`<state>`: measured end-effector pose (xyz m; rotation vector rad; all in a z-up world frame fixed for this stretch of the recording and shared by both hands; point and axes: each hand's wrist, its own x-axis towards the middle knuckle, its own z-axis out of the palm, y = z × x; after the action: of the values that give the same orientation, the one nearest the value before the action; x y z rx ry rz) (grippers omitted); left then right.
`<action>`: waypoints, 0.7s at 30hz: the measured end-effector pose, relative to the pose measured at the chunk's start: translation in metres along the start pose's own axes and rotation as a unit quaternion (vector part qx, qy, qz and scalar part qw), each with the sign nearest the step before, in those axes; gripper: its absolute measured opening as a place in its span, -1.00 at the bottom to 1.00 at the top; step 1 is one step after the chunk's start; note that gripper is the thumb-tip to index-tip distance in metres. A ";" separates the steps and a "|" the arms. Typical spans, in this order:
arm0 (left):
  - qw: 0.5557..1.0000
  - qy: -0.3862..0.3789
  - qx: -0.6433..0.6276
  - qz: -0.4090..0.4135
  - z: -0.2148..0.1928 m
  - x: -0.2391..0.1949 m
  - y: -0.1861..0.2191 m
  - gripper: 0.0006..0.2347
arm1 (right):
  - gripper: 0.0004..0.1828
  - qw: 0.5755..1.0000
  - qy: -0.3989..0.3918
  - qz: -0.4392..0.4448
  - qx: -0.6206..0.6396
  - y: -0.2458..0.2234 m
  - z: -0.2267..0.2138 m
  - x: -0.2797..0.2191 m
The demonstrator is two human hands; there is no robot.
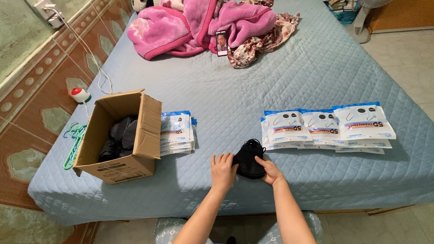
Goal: The person sits on the floor in front of a bed and packs black face masks into white and blue sealed plastic bags. They take masks from a cardboard box, fold them, place them into the bags, and arrange the filled bags on the bed.
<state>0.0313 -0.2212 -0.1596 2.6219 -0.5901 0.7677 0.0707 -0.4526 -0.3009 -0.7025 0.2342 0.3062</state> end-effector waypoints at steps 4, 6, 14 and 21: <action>0.999 0.039 -0.005 0.020 0.002 0.000 0.000 -0.74 | -0.49 1.000 0.002 -0.001 -0.006 -0.006 0.016 -0.010; 0.994 0.011 -0.099 -0.038 -0.001 0.000 0.000 -0.85 | -0.47 1.000 -0.001 0.000 -0.015 -0.009 0.021 -0.015; 0.824 -0.102 -0.450 -0.330 0.035 -0.005 -0.035 -0.93 | -0.54 1.000 0.013 -0.007 0.001 -0.006 0.014 -0.010; 0.756 0.002 -0.507 -0.413 0.028 -0.011 -0.079 -0.87 | -0.56 0.999 0.031 -0.027 0.017 0.002 0.001 0.000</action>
<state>0.0728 -0.1632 -0.2043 1.5452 0.1934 0.0657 0.0698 -0.4510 -0.3016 -0.6843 0.2779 0.2291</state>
